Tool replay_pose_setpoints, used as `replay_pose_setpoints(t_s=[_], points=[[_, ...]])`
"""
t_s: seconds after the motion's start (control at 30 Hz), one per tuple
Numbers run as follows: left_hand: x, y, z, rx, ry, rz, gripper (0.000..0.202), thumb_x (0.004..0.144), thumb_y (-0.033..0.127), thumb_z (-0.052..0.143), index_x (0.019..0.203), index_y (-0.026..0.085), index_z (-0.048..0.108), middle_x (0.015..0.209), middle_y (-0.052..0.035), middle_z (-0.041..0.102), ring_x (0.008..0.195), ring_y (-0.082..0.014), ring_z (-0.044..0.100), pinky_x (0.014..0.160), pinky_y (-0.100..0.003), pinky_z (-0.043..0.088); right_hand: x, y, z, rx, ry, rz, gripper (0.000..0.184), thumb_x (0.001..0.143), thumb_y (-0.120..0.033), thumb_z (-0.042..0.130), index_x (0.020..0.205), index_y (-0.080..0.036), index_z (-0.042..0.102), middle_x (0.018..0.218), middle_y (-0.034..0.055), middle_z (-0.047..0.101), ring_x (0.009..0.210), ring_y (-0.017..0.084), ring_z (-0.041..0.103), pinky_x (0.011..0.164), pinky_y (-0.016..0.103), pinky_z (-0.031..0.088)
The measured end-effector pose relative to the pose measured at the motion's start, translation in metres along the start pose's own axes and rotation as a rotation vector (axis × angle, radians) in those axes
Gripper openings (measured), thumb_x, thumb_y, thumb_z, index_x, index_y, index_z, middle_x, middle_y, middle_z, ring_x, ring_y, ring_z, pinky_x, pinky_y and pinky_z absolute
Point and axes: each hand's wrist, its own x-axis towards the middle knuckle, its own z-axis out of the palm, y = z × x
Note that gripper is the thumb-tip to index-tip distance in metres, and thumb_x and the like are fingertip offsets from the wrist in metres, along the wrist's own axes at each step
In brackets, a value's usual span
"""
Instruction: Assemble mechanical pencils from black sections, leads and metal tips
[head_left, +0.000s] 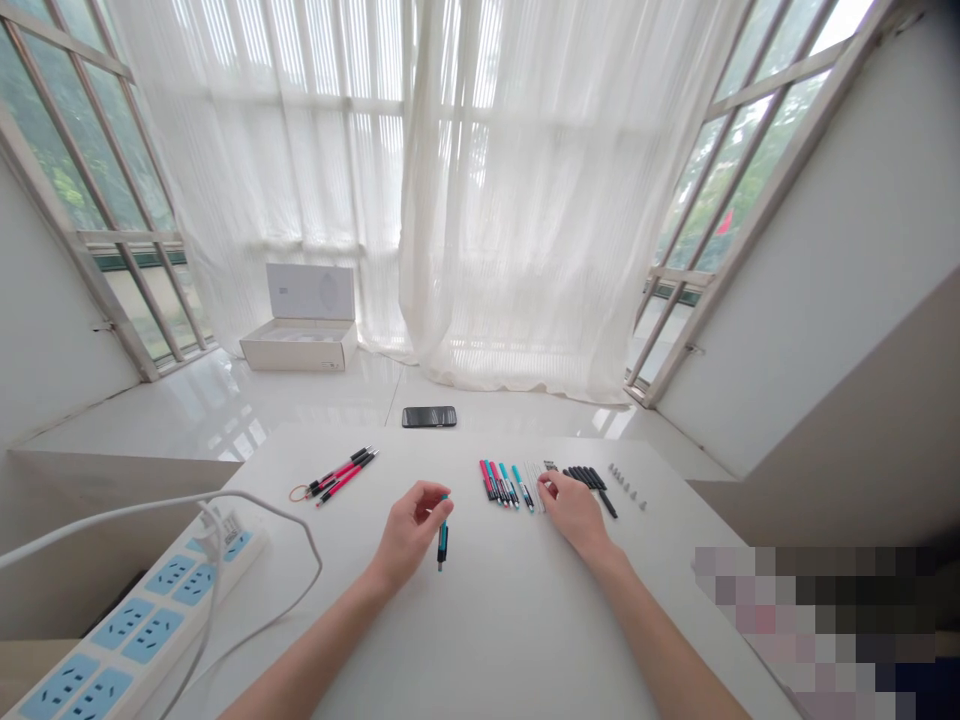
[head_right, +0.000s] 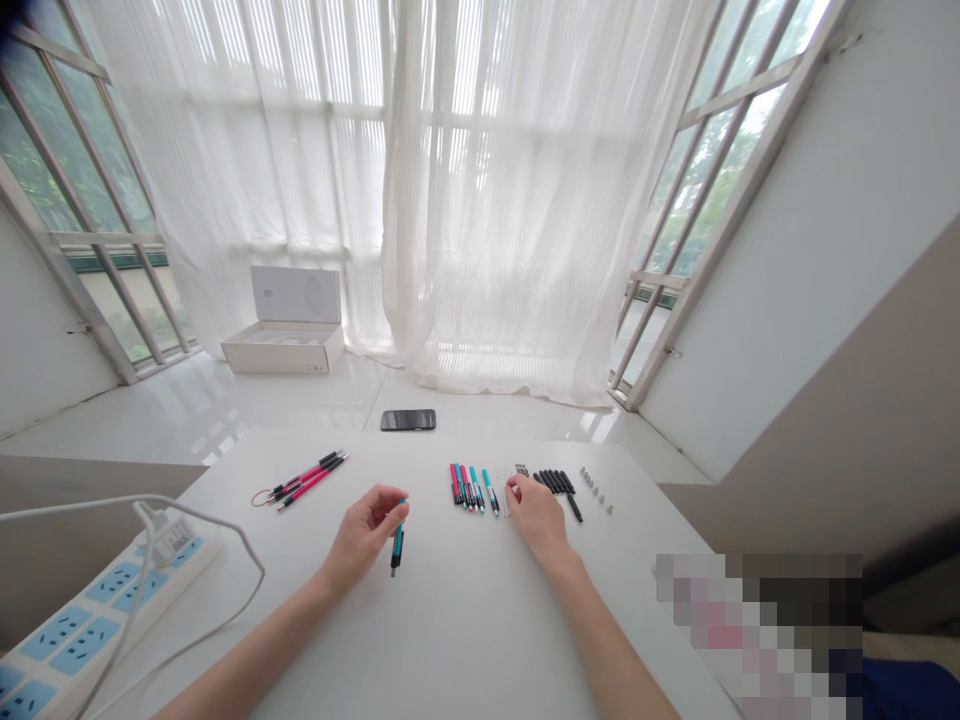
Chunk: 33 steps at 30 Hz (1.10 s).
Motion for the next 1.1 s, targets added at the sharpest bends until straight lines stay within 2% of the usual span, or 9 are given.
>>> replay_pose_setpoints(t_s=[0.13, 0.2, 0.37, 0.47, 0.6, 0.7, 0.8, 0.93, 1.1], points=[[0.003, 0.004, -0.001, -0.142, 0.022, -0.107, 0.03, 0.082, 0.045, 0.062, 0.091, 0.016, 0.058, 0.079, -0.0007, 0.059, 0.067, -0.0135, 0.062, 0.059, -0.026, 0.053, -0.002, -0.014, -0.008, 0.126, 0.087, -0.073, 0.026, 0.086, -0.034, 0.046, 0.084, -0.02, 0.068, 0.072, 0.0048, 0.067, 0.063, 0.018, 0.059, 0.059, 0.027, 0.039], [0.005, 0.005, -0.001, -0.189, 0.035, -0.138, 0.029, 0.079, 0.043, 0.065, 0.088, 0.016, 0.057, 0.081, -0.0007, 0.059, 0.07, -0.0144, 0.063, 0.061, -0.027, 0.055, -0.008, -0.03, -0.011, 0.284, 0.057, -0.148, 0.03, 0.088, -0.039, 0.046, 0.081, -0.019, 0.067, 0.067, 0.0038, 0.065, 0.059, 0.016, 0.055, 0.059, 0.027, 0.04], [0.007, 0.003, 0.001, -0.252, 0.046, -0.162, 0.029, 0.075, 0.04, 0.071, 0.082, 0.016, 0.055, 0.081, 0.0006, 0.057, 0.069, -0.0142, 0.063, 0.064, -0.029, 0.056, -0.04, -0.083, -0.005, 0.61, -0.318, -0.348, 0.028, 0.086, -0.042, 0.052, 0.085, -0.019, 0.068, 0.067, 0.0009, 0.064, 0.056, 0.012, 0.052, 0.052, 0.022, 0.04], [0.006, -0.002, 0.002, -0.249, 0.023, -0.145, 0.028, 0.076, 0.039, 0.07, 0.081, 0.016, 0.054, 0.08, 0.001, 0.058, 0.069, -0.014, 0.063, 0.065, -0.029, 0.056, -0.053, -0.099, 0.003, 0.629, -0.424, -0.381, 0.022, 0.084, -0.036, 0.055, 0.083, -0.019, 0.069, 0.068, 0.0003, 0.065, 0.055, 0.011, 0.051, 0.052, 0.022, 0.041], [0.005, -0.003, 0.003, -0.178, 0.004, -0.106, 0.025, 0.08, 0.038, 0.065, 0.089, 0.018, 0.054, 0.086, -0.0016, 0.061, 0.076, -0.0157, 0.063, 0.066, -0.029, 0.055, -0.045, -0.09, 0.007, 0.582, -0.331, -0.36, 0.024, 0.084, -0.038, 0.055, 0.078, -0.019, 0.068, 0.068, 0.0018, 0.065, 0.059, 0.013, 0.054, 0.053, 0.023, 0.043], [0.004, -0.002, 0.002, -0.08, 0.022, -0.086, 0.025, 0.083, 0.038, 0.061, 0.097, 0.019, 0.054, 0.096, -0.005, 0.062, 0.086, -0.0182, 0.063, 0.065, -0.028, 0.053, -0.029, -0.068, 0.005, 0.513, -0.116, -0.281, 0.029, 0.085, -0.044, 0.054, 0.081, -0.019, 0.069, 0.074, 0.0049, 0.065, 0.063, 0.016, 0.057, 0.058, 0.027, 0.045], [0.003, 0.0, 0.0, -0.006, 0.031, -0.086, 0.024, 0.084, 0.04, 0.057, 0.096, 0.019, 0.055, 0.095, -0.0055, 0.063, 0.087, -0.0184, 0.061, 0.064, -0.027, 0.051, -0.017, -0.045, 0.004, 0.399, 0.052, -0.171, 0.034, 0.085, -0.047, 0.052, 0.088, -0.017, 0.069, 0.072, 0.0059, 0.064, 0.058, 0.017, 0.056, 0.061, 0.03, 0.046], [0.003, 0.0, -0.001, 0.044, 0.033, -0.074, 0.023, 0.085, 0.04, 0.055, 0.093, 0.019, 0.056, 0.091, -0.0051, 0.063, 0.084, -0.0178, 0.061, 0.062, -0.026, 0.048, -0.011, -0.029, 0.007, 0.265, 0.088, -0.16, 0.033, 0.086, -0.043, 0.05, 0.096, -0.016, 0.067, 0.069, 0.0057, 0.064, 0.059, 0.018, 0.057, 0.062, 0.031, 0.045], [0.003, 0.002, -0.002, 0.098, 0.026, -0.033, 0.02, 0.086, 0.038, 0.054, 0.091, 0.019, 0.056, 0.087, -0.0042, 0.063, 0.081, -0.0166, 0.061, 0.061, -0.025, 0.046, -0.011, -0.03, 0.013, 0.176, 0.082, -0.182, 0.024, 0.086, -0.033, 0.047, 0.087, -0.019, 0.066, 0.072, 0.0059, 0.066, 0.063, 0.019, 0.06, 0.063, 0.029, 0.044]])
